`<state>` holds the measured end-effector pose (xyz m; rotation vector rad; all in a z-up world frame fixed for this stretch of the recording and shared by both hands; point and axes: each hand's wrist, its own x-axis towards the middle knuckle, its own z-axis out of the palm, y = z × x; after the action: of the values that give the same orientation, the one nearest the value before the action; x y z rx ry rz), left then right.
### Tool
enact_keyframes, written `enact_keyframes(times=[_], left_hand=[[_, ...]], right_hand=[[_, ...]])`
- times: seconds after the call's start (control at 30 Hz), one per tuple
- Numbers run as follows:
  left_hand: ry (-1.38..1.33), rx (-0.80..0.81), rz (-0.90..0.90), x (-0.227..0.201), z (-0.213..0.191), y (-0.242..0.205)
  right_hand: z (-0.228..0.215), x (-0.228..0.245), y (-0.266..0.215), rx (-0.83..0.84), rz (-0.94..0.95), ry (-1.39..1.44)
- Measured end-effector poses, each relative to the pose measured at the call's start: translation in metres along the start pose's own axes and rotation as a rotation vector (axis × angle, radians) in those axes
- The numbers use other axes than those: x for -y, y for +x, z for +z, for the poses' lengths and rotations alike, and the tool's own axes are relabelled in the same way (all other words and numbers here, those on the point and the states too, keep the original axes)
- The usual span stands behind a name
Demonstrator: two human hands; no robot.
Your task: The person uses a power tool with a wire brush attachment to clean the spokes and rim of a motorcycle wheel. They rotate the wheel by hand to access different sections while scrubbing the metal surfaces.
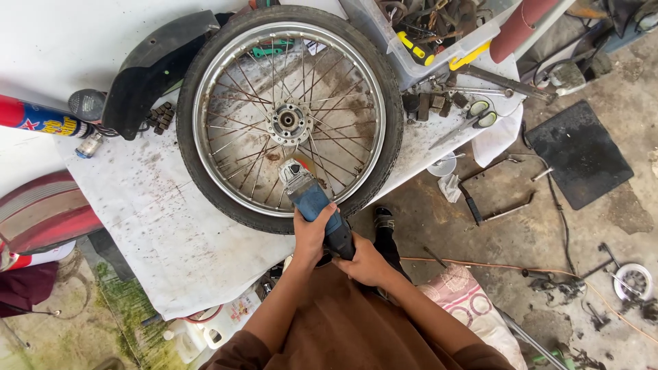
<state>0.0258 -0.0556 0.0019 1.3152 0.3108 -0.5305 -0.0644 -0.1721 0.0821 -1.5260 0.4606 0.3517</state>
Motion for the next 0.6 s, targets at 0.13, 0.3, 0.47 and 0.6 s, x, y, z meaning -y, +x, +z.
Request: enact_keyframes(times=[0.13,0.3,0.47,0.6], left_hand=[[0.107,-0.009,0.046,-0.009,0.011,0.007],[0.187,-0.088,0.002,-0.002,0.007,0.019],[0.283,-0.044,-0.013,-0.005,-0.001,0.012],[0.357,-0.008,-0.017,-0.015,-0.002,0.003]], right_hand=[[-0.007,-0.021,0.02,0.075,-0.039,0.106],[-0.006,-0.044,0.047,-0.02,-0.134,0.115],[0.012,-0.073,0.046,-0.006,-0.107,0.237],[0.022,-0.072,0.035,0.017,-0.085,0.34]])
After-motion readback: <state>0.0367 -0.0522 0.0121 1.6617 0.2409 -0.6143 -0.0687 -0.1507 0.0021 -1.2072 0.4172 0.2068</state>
